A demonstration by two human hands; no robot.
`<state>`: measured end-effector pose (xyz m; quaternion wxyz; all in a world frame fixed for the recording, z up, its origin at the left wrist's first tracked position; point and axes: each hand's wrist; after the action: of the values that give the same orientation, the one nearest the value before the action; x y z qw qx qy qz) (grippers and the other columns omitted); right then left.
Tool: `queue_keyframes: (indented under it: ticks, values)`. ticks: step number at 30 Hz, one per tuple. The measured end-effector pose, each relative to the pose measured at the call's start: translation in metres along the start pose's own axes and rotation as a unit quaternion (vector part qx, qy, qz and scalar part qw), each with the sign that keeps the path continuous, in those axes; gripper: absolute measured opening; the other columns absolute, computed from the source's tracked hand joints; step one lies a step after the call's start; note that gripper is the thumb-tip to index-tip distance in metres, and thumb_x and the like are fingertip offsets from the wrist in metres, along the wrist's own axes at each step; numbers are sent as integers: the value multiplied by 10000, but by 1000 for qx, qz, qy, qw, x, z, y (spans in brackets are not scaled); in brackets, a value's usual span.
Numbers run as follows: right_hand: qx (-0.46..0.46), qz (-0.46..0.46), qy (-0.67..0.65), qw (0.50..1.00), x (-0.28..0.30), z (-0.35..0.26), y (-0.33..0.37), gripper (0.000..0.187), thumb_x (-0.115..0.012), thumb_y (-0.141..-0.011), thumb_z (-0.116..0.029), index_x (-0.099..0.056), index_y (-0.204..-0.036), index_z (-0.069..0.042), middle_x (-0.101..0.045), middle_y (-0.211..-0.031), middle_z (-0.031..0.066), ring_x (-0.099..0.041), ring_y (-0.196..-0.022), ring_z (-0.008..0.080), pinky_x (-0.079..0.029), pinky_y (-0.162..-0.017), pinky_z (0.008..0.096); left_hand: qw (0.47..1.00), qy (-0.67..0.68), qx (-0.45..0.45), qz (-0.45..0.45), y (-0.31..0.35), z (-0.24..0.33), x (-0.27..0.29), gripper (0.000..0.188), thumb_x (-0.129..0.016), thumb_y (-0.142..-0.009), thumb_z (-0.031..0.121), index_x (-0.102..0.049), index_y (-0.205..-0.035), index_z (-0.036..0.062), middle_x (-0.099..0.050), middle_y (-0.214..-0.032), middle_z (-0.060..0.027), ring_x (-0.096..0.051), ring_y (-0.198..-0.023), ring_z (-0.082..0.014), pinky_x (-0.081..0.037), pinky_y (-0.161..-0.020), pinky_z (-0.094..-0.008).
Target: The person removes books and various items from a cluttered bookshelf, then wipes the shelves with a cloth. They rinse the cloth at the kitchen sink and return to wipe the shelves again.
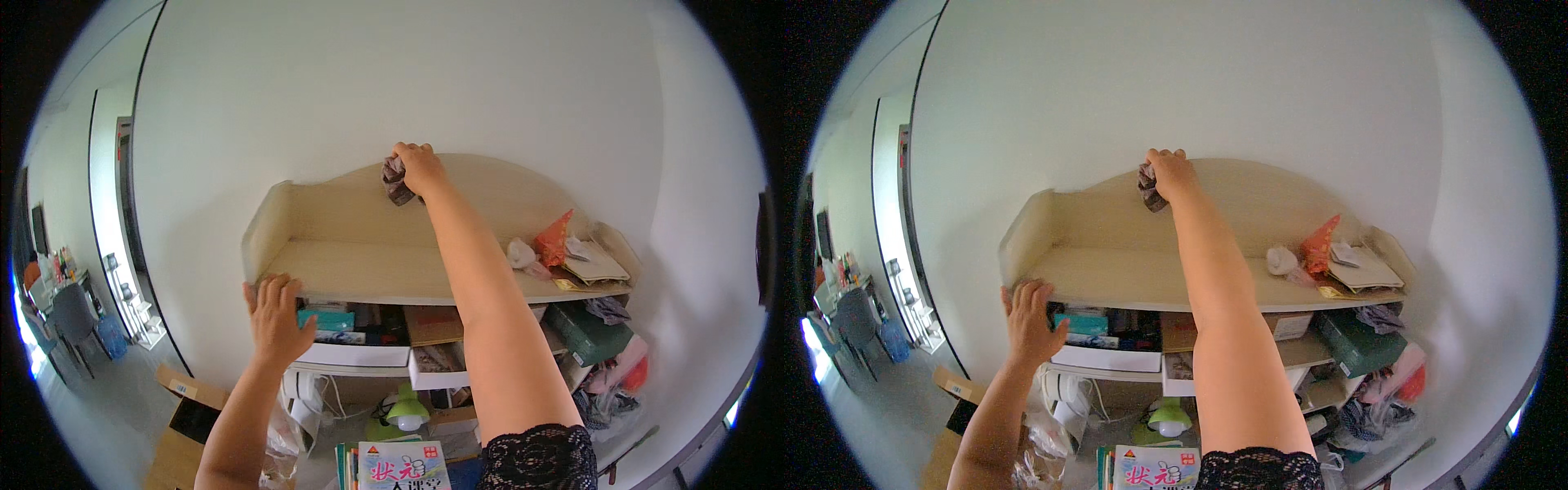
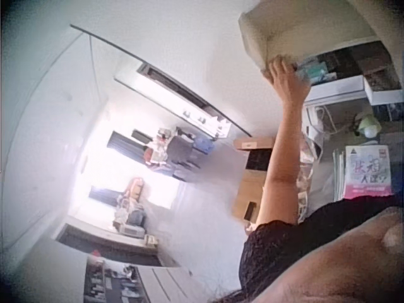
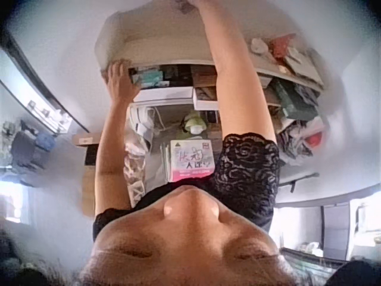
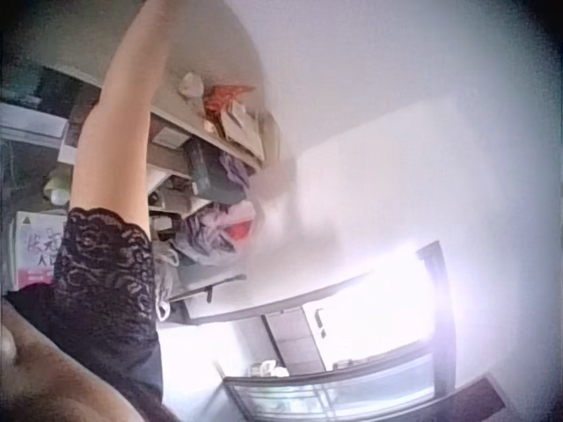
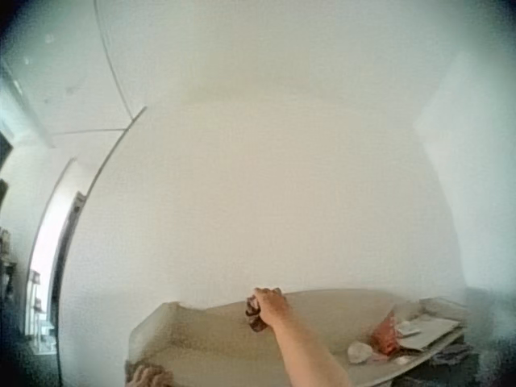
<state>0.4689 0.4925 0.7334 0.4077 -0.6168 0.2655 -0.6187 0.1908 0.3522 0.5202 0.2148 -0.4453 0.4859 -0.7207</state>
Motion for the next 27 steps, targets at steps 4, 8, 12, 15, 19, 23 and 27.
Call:
queue_keyframes:
  ticks: [4,8,12,15,19,23,27]
  values:
    - [-60,-5,46,997,31,70,5,260,-647,-771,-67,-573,-1003,-158,-640,-1068,40,-537,-1059,319,-482,-831,455,1000,-12,4,5,-5,11,-7,620,-765,-588,162,-496,-1142,92,-504,-1208,-117,-422,-1219,-320,-130,-1100,-585]
    - [-122,29,38,991,57,144,8,287,-651,-733,-102,-568,-1002,-160,-660,-1013,59,-565,-1025,319,-490,-799,441,1000,-27,6,15,-5,8,-8,618,-746,-574,142,-494,-1135,83,-505,-1208,-140,-423,-1218,-336,-109,-1101,-588]
    - [-157,56,23,986,72,224,27,253,-633,-725,-112,-576,-969,-141,-669,-958,108,-606,-947,333,-487,-780,430,999,-35,-2,14,-4,8,-17,621,-724,-572,142,-483,-1141,75,-498,-1216,-154,-412,-1226,-356,-89,-1102,-591]
    - [-207,77,10,975,82,273,50,208,-625,-746,-124,-576,-947,-106,-659,-957,148,-617,-932,343,-488,-773,424,999,-42,-3,10,-4,8,-19,617,-713,-573,161,-481,-1138,70,-495,-1215,-156,-412,-1224,-362,-93,-1103,-583]
    - [-281,112,39,952,86,356,83,193,-627,-797,-200,-579,-952,-96,-660,-976,151,-614,-954,345,-486,-797,418,999,-43,-15,13,-6,10,-17,625,-709,-572,168,-479,-1144,65,-492,-1208,-161,-412,-1218,-367,-114,-1099,-582]
    - [-378,172,221,883,95,366,109,262,-662,-802,-248,-595,-987,-75,-663,-992,129,-617,-966,321,-483,-813,416,999,-40,-21,6,-4,7,-15,643,-719,-575,192,-477,-1156,60,-490,-1201,-169,-418,-1204,-374,-133,-1094,-585]
    - [-222,296,-39,928,107,273,82,276,-670,-749,-149,-606,-1005,-68,-660,-955,134,-631,-928,316,-488,-806,394,999,-43,-18,3,-4,6,-19,652,-732,-579,201,-478,-1163,59,-486,-1207,-171,-417,-1202,-374,-134,-1094,-587]
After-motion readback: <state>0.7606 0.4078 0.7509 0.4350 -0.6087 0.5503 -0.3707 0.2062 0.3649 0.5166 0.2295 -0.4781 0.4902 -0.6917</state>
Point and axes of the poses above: each hand's wrist, its own y-axis away from the middle knuckle, its own x-axis out of the back of the hand, z = x × y
